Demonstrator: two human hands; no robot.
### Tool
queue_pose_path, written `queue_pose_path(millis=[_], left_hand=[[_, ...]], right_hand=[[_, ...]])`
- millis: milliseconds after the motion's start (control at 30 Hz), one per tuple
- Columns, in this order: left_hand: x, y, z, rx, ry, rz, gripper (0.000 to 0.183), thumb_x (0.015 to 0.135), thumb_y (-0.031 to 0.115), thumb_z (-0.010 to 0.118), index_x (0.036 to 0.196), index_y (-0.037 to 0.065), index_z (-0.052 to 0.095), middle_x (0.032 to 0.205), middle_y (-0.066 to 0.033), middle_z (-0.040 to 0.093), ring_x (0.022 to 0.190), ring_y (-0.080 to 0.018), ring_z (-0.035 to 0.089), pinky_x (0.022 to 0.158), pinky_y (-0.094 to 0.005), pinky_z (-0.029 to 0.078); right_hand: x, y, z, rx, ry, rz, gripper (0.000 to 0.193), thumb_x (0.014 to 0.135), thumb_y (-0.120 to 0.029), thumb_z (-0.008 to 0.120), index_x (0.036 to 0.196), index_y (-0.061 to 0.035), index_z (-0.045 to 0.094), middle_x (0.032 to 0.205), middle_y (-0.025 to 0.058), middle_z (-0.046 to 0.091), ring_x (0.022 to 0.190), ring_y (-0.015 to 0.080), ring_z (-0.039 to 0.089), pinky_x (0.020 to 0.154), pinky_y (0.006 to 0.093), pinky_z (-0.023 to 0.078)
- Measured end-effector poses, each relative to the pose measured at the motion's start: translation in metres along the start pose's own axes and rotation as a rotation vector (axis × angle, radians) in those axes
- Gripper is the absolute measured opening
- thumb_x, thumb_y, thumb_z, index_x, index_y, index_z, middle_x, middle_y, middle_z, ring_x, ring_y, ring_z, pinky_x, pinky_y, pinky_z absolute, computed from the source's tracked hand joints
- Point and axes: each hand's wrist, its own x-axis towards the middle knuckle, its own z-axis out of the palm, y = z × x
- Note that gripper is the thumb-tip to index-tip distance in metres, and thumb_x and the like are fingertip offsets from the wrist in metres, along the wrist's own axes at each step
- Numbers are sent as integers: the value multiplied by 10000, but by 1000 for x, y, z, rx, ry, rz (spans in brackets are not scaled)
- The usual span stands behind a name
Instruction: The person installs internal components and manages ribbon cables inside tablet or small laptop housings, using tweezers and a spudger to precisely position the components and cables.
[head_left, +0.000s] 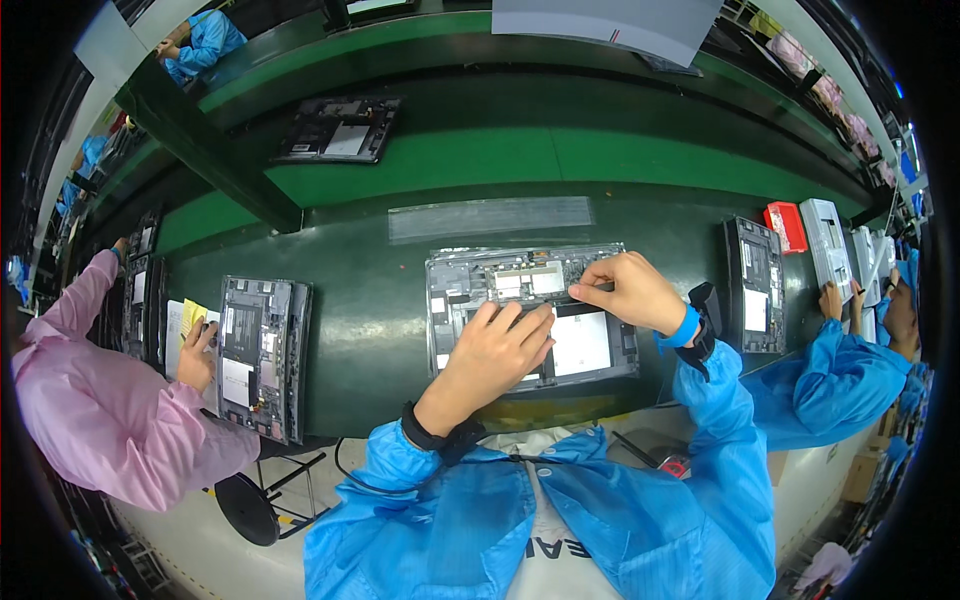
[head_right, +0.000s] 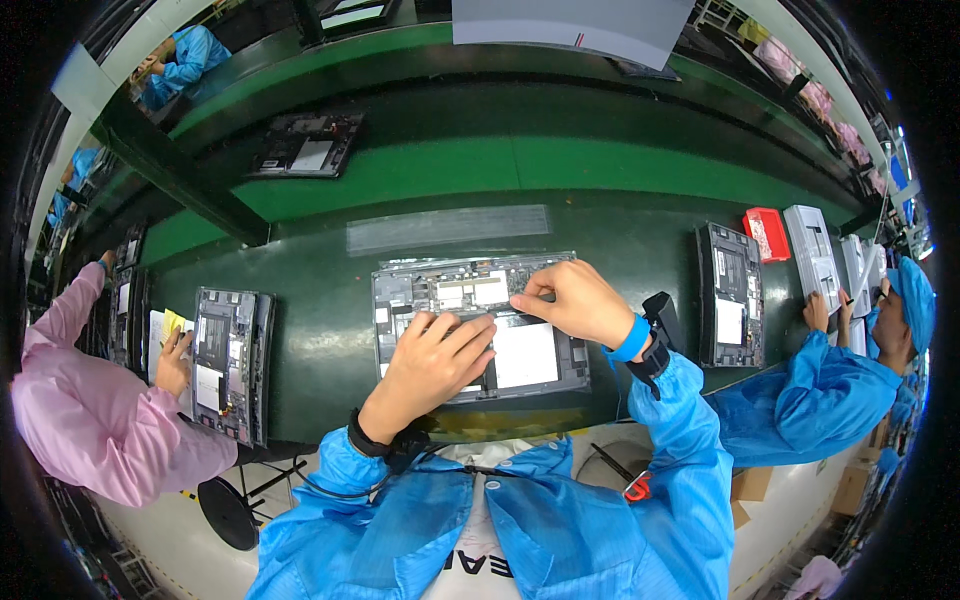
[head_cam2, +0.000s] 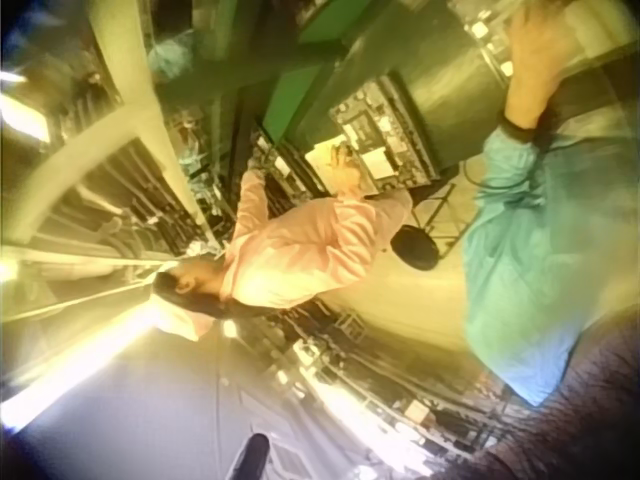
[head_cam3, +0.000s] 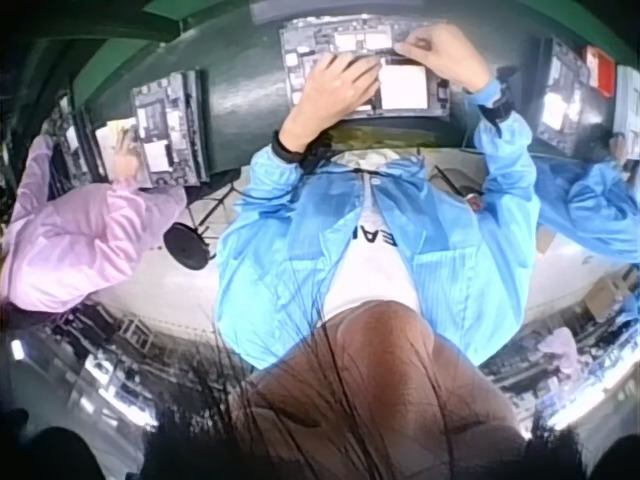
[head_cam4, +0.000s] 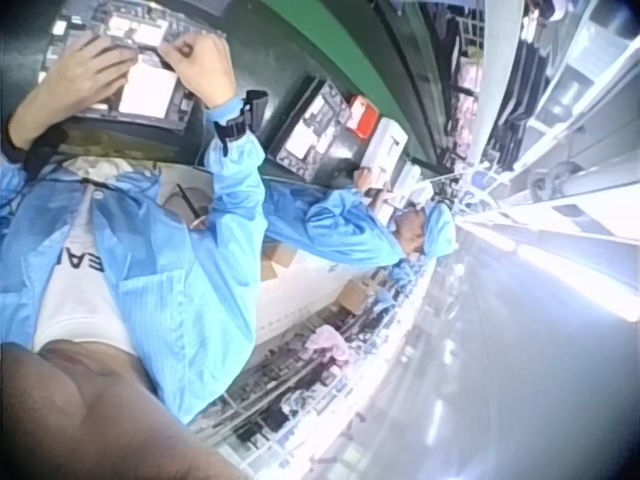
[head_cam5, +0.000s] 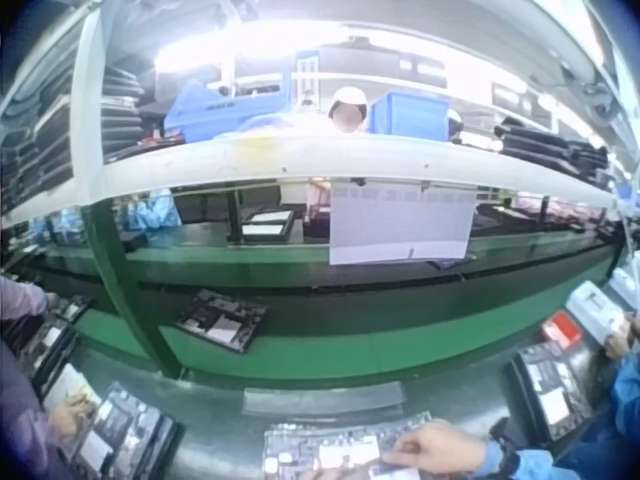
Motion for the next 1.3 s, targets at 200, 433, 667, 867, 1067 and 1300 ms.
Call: queue_pose_path(millis=[200, 433, 667, 867, 1067, 1300], left_hand=[[-1, 1, 2, 10, 12, 1, 322, 853, 218, 796, 1135, 69, 751, 1181, 25, 693, 893, -166, 569, 772, -330, 453], [1, -1, 1, 8, -6, 25, 316, 851, 218, 786, 1108, 40, 738, 1191, -22, 698, 915, -191, 583, 781, -340, 466], [0, -1, -1, 2, -17, -9, 293, 849, 175, 791, 1122, 78, 749, 1190, 31, 708, 899, -164, 585, 776, -338, 456], [2, -1, -5, -27, -28, -20, 298, 849, 164, 789, 1134, 85, 751, 1194, 32, 708, 908, -167, 586, 791, -344, 456], [-13, 22, -17, 16, 73, 104, 381, 825, 161, 730, 1199, 91, 753, 1172, -4, 720, 920, -171, 612, 772, -323, 491], [-97, 57, 27, -203, -222, 378, 514, 867, 160, 635, 1364, 25, 646, 1388, -80, 633, 1184, -224, 611, 1034, -356, 483]], right_hand=[[-2, 6, 5, 38, 58, -42, 313, 950, -270, 764, 880, 34, 756, 744, 187, 717, 635, 272, 665, 654, 386, 519], [-4, 11, 13, 108, 121, -44, 318, 933, -305, 767, 857, 4, 773, 717, 199, 692, 642, 346, 665, 633, 436, 497], [-5, -11, 10, -75, 367, 4, 304, 923, -315, 762, 949, -16, 717, 796, 166, 698, 714, 329, 663, 690, 450, 487], [10, -8, 32, -225, 322, -135, 427, 790, -356, 843, 1014, -45, 653, 916, 99, 677, 857, 271, 659, 863, 372, 406], [16, -4, 33, -162, 273, -78, 410, 756, -330, 862, 990, -60, 662, 899, 87, 689, 808, 262, 662, 874, 378, 417], [7, 0, 21, -344, 316, -560, 133, 766, -93, 777, 876, -109, 704, 717, 24, 641, 700, 209, 621, 755, 366, 435]])
